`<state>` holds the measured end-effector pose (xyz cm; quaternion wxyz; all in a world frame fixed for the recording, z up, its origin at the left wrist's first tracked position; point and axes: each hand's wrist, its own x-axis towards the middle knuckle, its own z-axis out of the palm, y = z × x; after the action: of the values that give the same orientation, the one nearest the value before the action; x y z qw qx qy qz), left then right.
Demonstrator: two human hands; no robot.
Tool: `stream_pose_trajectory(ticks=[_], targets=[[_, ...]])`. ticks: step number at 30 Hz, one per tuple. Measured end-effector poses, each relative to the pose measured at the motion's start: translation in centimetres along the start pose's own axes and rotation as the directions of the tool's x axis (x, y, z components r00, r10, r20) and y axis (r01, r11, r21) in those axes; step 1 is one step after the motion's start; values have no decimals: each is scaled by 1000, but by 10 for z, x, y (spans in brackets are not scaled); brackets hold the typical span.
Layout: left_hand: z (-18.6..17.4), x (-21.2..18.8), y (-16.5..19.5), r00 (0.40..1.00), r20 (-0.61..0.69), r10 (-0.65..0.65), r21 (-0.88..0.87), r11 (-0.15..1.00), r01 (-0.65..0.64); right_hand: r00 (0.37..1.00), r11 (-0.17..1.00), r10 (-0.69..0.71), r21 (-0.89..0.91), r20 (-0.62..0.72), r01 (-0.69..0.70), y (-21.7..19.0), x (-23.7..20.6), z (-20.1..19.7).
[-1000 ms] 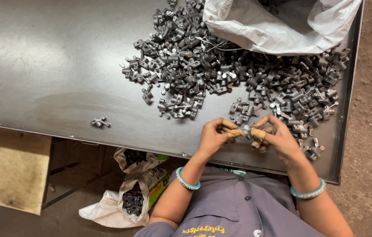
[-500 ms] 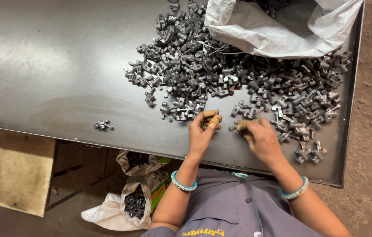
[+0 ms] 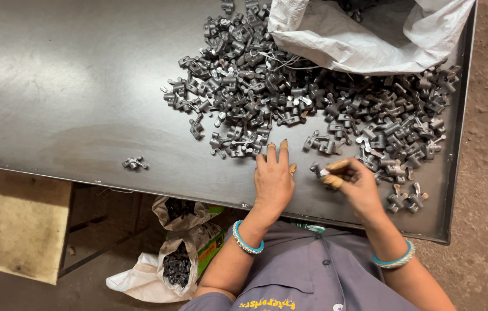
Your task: The person picks small metal fittings one at a time from a large pile on a metal table, fits the pieces together by hand, and drops the completed pieces into bags below the table. They occasionally push the pile aside to reach more parts.
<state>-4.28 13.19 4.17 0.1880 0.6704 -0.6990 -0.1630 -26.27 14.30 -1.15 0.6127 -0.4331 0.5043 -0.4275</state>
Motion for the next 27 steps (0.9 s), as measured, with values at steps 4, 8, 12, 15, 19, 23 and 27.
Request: stream_pose_trajectory(ticks=[4, 8, 12, 15, 19, 23, 27], targets=[[1, -1, -1, 1000, -3, 14, -12, 1000, -14, 964, 890, 265, 382, 12, -249, 9, 2, -20], [1, 0, -2, 1000, 1, -12, -73, 997, 12, 935, 879, 338, 320, 106, -354, -7, 6, -26], [1, 0, -4, 999, -52, 10, -132, 991, -16, 940, 950, 291, 61, 178, -306, -57, 25, -33], [5, 0, -1, 995, -89, 33, -194, 980, -50, 998, 962, -21, 273, 63, 3, -94, 38, -27], [9, 4, 6, 991, -122, 55, -276, 957, -87, 976, 907, -217, -367, 20, 209, -100, 47, 12], [11, 14, 7, 993, -90, 72, -379, 920, -101, 905, 413, -401, -854, 142, 317, -70, 30, 37], [17, 24, 3, 984, -94, 152, -471, 864, -178, 886, 352, -419, -864, 199, 361, -41, -2, 32]])
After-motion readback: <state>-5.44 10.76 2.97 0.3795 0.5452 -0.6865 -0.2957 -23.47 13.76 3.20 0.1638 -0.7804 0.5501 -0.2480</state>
